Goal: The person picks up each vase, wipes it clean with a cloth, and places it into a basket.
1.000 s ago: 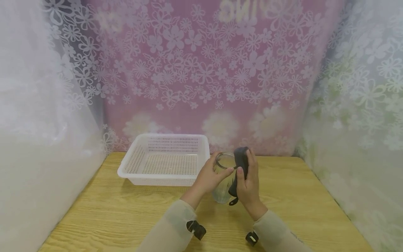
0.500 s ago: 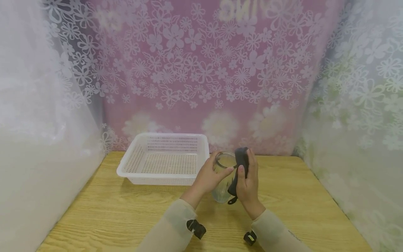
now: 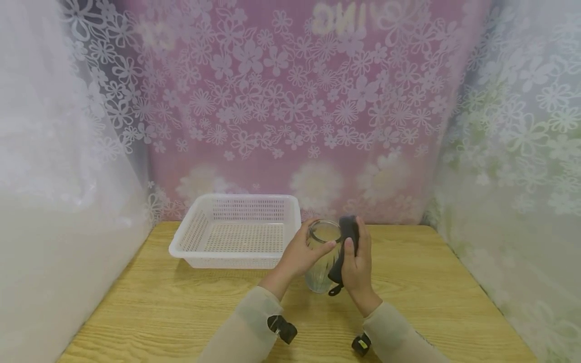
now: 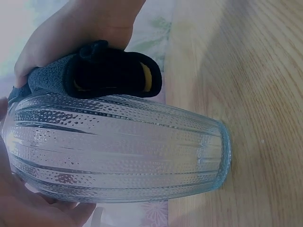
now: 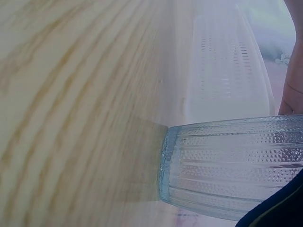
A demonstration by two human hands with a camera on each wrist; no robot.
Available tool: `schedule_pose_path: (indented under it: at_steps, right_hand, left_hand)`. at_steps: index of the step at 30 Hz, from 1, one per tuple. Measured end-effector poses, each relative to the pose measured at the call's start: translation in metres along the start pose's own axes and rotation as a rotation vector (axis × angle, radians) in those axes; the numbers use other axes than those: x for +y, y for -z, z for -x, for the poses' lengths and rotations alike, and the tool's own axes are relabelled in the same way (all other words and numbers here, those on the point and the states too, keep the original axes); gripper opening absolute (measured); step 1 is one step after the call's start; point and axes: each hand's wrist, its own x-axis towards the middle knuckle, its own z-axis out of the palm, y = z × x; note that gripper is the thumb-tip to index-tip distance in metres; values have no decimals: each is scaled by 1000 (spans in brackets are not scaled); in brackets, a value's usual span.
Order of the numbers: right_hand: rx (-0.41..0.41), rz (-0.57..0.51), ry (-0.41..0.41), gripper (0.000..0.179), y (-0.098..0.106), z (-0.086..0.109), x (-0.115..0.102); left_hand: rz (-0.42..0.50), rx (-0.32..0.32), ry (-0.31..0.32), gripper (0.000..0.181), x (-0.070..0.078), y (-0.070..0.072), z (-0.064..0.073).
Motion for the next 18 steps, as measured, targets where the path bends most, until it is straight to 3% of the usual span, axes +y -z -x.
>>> schedule_pose_path:
  at_steps: [6, 11, 18]
  right_hand:
    - [-6, -34, -77, 53, 1, -2, -18]
    - [-49, -80, -238, 50, 7, -4, -42]
    - [-117, -98, -364, 52, 5, 6, 3]
  left_hand:
    - [2, -10, 5, 85, 0, 0, 0]
    - [9, -16, 13, 86, -1, 0, -1]
    - [17, -15, 7, 86, -1, -1, -1]
